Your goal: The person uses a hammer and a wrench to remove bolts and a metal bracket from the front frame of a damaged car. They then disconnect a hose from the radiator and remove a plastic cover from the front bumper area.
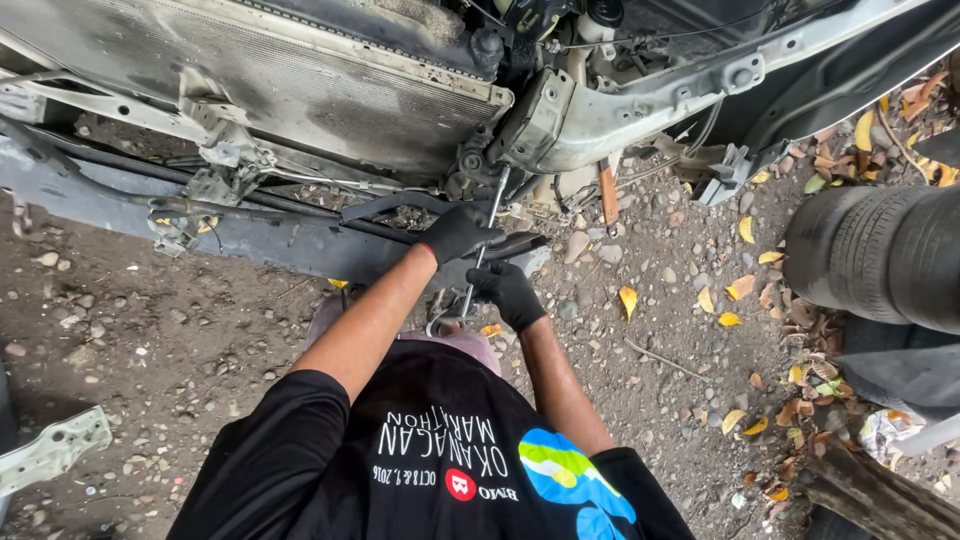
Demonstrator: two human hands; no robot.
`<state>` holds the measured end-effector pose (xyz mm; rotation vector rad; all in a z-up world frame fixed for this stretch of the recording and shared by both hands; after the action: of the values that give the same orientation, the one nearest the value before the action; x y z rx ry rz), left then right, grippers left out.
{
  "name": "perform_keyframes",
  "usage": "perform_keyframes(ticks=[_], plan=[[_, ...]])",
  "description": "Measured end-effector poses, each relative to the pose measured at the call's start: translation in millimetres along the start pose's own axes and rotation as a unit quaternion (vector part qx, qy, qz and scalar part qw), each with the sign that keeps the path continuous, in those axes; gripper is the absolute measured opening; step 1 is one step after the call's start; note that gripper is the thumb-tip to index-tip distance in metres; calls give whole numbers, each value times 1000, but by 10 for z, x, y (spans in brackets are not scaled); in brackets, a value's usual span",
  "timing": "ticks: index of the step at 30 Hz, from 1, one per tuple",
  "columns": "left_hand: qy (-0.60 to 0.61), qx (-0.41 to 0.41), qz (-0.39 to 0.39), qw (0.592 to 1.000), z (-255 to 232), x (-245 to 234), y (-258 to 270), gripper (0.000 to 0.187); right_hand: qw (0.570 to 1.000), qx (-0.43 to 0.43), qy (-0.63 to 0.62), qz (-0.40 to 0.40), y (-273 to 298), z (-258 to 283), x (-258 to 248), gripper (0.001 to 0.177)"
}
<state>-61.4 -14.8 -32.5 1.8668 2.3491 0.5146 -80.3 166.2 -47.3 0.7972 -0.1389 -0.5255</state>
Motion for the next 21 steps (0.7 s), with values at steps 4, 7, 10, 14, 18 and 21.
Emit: perform_keyframes(ticks=[4,7,10,14,18,21], plan=[[-95,-21,-37,995,126,-5,-55,29,1000,10,18,5,232,430,113,35],[-36,-24,-7,999,367,-2,-149,28,983,31,-135,124,450,806,218,33],[6,13,14,1000,409,30,-191,29,992,-9,-57,115,262,508,107,33],[-107,-9,-19,994,-107,30,35,34,999,27,35,16,34,115,1,38],[-114,-24,-41,992,91,24,-3,37,993,64,-85,52,235,385,106,35],[-89,23,-20,996,358,-7,-131,35,975,23,-165,150,464,768,114,36]])
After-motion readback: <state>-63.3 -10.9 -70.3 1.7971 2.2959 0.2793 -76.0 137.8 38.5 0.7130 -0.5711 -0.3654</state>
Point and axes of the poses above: each hand's wrist, its own y-axis away from the middle knuckle, its own x-axis out of the palm, z = x × y, the point moved 4 cm from there along -y, towards the middle knuckle, and after that the axes turned 7 degrees about y, right-handed, at the moved point
